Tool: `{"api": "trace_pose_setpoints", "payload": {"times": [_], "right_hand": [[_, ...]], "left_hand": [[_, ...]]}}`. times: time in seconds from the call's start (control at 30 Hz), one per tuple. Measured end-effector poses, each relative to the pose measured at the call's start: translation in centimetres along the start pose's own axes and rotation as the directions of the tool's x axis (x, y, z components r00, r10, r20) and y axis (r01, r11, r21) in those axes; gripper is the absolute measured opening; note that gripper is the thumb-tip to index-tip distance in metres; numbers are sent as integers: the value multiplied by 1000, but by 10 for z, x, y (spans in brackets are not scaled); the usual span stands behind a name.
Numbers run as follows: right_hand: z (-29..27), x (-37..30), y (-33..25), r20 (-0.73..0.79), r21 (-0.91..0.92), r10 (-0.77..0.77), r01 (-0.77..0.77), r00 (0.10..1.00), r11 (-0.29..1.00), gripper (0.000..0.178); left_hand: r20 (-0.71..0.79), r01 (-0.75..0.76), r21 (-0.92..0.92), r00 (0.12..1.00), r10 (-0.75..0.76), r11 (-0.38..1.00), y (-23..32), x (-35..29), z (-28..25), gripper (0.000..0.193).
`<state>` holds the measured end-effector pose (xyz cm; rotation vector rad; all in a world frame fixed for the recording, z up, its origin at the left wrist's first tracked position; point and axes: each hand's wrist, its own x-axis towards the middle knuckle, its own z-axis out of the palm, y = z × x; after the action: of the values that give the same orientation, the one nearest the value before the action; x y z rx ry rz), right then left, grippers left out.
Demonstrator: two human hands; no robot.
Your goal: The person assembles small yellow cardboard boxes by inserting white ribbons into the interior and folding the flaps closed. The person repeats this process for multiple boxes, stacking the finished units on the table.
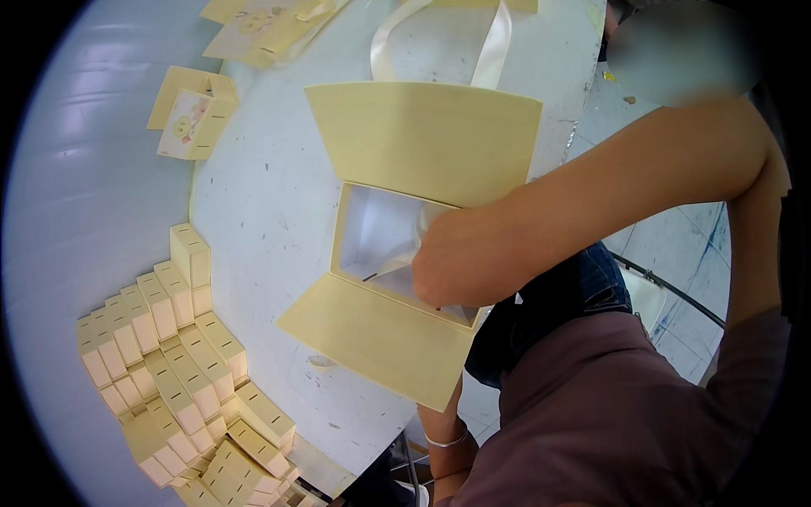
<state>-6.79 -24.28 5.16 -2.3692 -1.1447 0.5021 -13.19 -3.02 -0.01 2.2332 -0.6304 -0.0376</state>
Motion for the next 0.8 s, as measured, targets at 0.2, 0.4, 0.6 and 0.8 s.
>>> {"api": "trace_pose_setpoints", "payload": {"times": [0.2,0.4,0.6,0.8], "right_hand": [[9,5,2,15,11,20,-20,1000,1000,9],[22,14,6,-47,81,9,-5,999,997,7],[18,-7,3,-539,-263,-285,162,793,951,15],[53,-33,-18,-714,-390,-383,121,586,913,31]], "left_hand": [[-4,-64,67,998,65,996,-6,-1,1,25],[56,-42,116,998,36,992,-34,-6,10,26],[-299,338,284,920,-252,897,-78,-23,-60,25],[-522,558,482,802,-290,676,-109,-69,-151,53]]}}
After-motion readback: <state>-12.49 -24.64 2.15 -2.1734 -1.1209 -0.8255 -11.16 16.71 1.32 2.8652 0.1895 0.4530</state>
